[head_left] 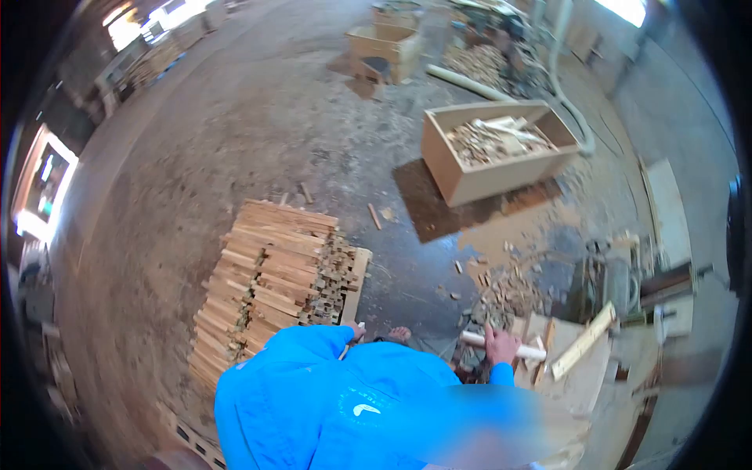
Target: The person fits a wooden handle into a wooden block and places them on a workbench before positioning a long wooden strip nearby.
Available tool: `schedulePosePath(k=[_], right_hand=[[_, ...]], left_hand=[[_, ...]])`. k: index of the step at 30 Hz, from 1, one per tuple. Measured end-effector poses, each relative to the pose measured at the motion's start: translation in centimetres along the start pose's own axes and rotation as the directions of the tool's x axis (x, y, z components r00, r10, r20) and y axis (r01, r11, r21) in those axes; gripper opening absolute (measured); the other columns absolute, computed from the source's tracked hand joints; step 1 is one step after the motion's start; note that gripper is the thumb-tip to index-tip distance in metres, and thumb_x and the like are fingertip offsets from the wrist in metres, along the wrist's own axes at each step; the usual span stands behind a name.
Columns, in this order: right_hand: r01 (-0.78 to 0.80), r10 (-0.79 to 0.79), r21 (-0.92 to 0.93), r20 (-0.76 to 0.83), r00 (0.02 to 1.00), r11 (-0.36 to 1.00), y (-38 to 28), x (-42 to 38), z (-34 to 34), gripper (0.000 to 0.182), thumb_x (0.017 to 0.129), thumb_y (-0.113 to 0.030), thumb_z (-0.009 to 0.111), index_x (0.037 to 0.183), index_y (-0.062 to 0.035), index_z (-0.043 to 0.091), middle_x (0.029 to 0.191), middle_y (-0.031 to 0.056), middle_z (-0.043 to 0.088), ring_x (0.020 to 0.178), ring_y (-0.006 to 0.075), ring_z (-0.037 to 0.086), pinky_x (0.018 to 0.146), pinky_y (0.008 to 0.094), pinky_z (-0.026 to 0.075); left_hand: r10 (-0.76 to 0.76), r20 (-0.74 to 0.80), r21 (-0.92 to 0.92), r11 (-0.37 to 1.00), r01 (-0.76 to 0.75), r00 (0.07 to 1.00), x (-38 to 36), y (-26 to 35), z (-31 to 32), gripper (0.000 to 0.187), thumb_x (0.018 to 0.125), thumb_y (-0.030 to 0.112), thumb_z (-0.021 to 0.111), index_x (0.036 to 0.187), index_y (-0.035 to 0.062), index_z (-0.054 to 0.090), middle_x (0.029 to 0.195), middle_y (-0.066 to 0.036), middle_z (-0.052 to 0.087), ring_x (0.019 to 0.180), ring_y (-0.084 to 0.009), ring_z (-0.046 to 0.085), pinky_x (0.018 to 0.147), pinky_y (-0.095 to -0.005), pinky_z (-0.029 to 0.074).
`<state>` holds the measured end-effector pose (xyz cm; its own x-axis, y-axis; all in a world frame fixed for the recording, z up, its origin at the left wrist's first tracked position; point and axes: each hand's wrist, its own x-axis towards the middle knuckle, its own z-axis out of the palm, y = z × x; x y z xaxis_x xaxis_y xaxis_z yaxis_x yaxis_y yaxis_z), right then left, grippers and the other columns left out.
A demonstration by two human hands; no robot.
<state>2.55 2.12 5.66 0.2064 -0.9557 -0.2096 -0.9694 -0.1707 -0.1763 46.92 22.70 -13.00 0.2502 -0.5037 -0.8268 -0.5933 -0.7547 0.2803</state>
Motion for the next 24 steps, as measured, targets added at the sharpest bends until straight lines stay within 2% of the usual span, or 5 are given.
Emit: schedulePosePath(k=[6, 11, 13, 19, 24], right_hand=[[-0.023, 0.02, -0.068, -0.044, 0.999, 0.997, -0.2, 0.3, 0.0, 0.067, 0.103, -0.068, 0.048, 0.097, -0.0115, 0.084, 0.101, 0.0153, 0.079, 0.101, 0.0366, 0.072, 0.1, 0.0546, 0.041], [-0.07, 0.066, -0.073, -0.058, 0.996, 0.995, -0.9, 0.6, -0.4, 0.067, 0.103, -0.069, 0.047, 0.096, -0.0125, 0.084, 0.101, 0.0151, 0.079, 0.1, 0.036, 0.072, 0.1, 0.0538, 0.041], [-0.075, 0.073, -0.054, -0.032, 0.997, 0.996, -0.9, 0.6, -0.6, 0.068, 0.103, -0.069, 0.047, 0.096, -0.0123, 0.084, 0.1, 0.0149, 0.079, 0.1, 0.0358, 0.072, 0.1, 0.0539, 0.041], [-0.131, 0.133, 0.038, -0.054, 0.99, 0.991, -1.2, 0.5, -0.8, 0.068, 0.1, -0.071, 0.051, 0.102, -0.0124, 0.085, 0.101, 0.0142, 0.079, 0.1, 0.0355, 0.071, 0.103, 0.0535, 0.039], [-0.106, 0.106, 0.002, -0.096, 0.99, 0.994, -0.9, 0.6, -0.4, 0.066, 0.099, -0.069, 0.053, 0.101, -0.0115, 0.085, 0.102, 0.0138, 0.08, 0.101, 0.0348, 0.071, 0.104, 0.0535, 0.038]], left_hand=[[0.182, 0.065, -0.415, 0.899, -0.14, 0.981, 6.8, 10.8, -4.5, 0.082, 0.109, 0.068, 0.031, 0.074, 0.0097, 0.077, 0.074, -0.012, 0.074, 0.065, -0.0267, 0.071, 0.068, -0.0423, 0.057], [0.481, -0.264, -0.908, 0.169, -0.384, 0.836, 2.1, 33.0, -22.5, 0.068, 0.106, 0.058, 0.061, 0.146, 0.0037, 0.054, 0.139, -0.016, 0.066, 0.121, -0.0263, 0.069, 0.099, -0.0382, 0.058], [0.366, -0.462, -0.856, 0.056, -0.514, 0.808, 0.5, 37.9, -26.2, 0.06, 0.104, 0.052, 0.067, 0.138, 0.0038, 0.059, 0.129, -0.012, 0.069, 0.107, -0.0248, 0.072, 0.086, -0.0374, 0.06], [0.661, -0.486, -0.204, 0.551, -0.809, 0.572, 10.7, 34.1, -19.0, 0.049, 0.102, 0.046, 0.071, 0.122, 0.0018, 0.067, 0.094, -0.008, 0.072, 0.081, -0.0185, 0.069, 0.073, -0.0382, 0.057], [0.517, 0.153, 0.331, 0.776, -0.537, 0.842, 6.7, 16.4, -6.3, 0.073, 0.089, 0.063, 0.07, 0.127, 0.0004, 0.074, 0.124, -0.029, 0.073, 0.115, -0.0444, 0.071, 0.098, -0.0525, 0.057]])
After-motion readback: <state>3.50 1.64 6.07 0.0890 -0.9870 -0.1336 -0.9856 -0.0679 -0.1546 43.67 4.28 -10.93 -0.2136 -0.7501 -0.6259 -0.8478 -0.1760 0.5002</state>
